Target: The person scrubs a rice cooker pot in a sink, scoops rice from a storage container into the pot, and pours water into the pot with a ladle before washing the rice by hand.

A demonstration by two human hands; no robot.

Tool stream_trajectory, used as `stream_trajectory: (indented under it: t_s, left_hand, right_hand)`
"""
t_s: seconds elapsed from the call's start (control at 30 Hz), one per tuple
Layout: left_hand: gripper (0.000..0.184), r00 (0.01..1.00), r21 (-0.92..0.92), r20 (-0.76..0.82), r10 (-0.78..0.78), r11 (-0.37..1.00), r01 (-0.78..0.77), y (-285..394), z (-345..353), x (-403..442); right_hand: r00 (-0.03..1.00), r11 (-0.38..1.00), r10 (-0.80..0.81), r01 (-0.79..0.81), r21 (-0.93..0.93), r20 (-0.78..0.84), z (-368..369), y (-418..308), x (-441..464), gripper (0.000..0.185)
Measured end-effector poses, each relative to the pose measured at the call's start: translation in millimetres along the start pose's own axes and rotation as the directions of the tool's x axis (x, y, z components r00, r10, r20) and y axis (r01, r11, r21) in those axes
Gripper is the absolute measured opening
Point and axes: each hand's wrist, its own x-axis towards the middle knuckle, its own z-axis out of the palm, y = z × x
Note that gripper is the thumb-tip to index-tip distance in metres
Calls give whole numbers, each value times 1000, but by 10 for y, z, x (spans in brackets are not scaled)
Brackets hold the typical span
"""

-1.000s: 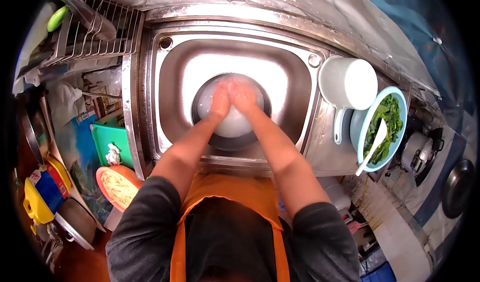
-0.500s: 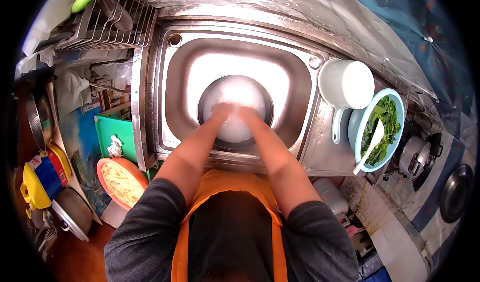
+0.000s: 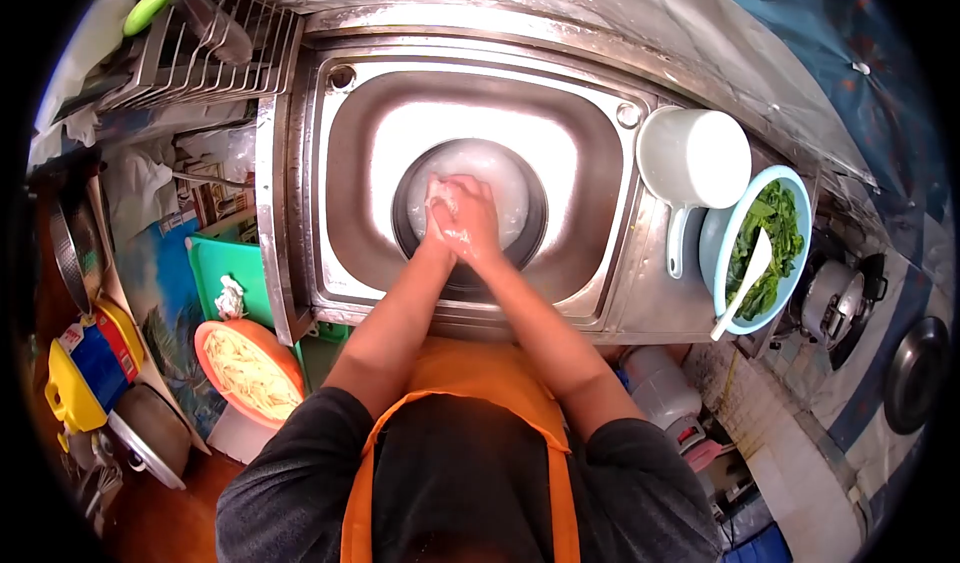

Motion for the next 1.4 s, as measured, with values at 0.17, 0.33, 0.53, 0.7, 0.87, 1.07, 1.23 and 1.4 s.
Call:
stream_trajectory:
  t_s: [0.17, 0.33, 0.53, 0.7, 0.87, 1.07, 1.23, 1.4]
  left_hand:
    - [63, 992, 66, -102, 75, 995, -69, -109, 735, -541]
    - [73, 886, -71, 462, -48, 993, 91, 41, 41, -125]
    - [62, 959, 501, -256, 122, 865, 24, -25, 653, -502]
    - [34, 843, 851, 233, 486, -522, 66, 176, 235, 160]
    - [39, 901, 988, 151, 407, -89, -126, 110, -507, 650]
    - [28, 981, 739, 150, 127, -673, -26, 161, -66, 187]
    - [24, 988, 332, -91, 122, -932, 146, 169, -33, 190]
    - [31, 963, 891, -256, 86, -367, 269, 218, -174, 47]
  right_hand:
    - [937, 948, 310, -291, 128, -160, -39, 291, 211, 19]
    - [962, 986, 5, 40, 160, -272, 106, -26, -109, 20]
    - [946, 906, 321, -292, -305, 48, -128, 257, 513, 23]
    - [923, 734, -207, 366, -572, 324, -63, 542, 555, 20]
    - [903, 557, 8, 354, -752, 430, 191, 1083, 363, 27]
    - [734, 435, 412, 362, -825, 540, 120, 994, 202, 23]
    - [749, 746, 431, 18, -666, 503, 137, 1092, -13, 24]
    - [579, 794, 608, -443, -417, 543, 115, 1107, 127, 25]
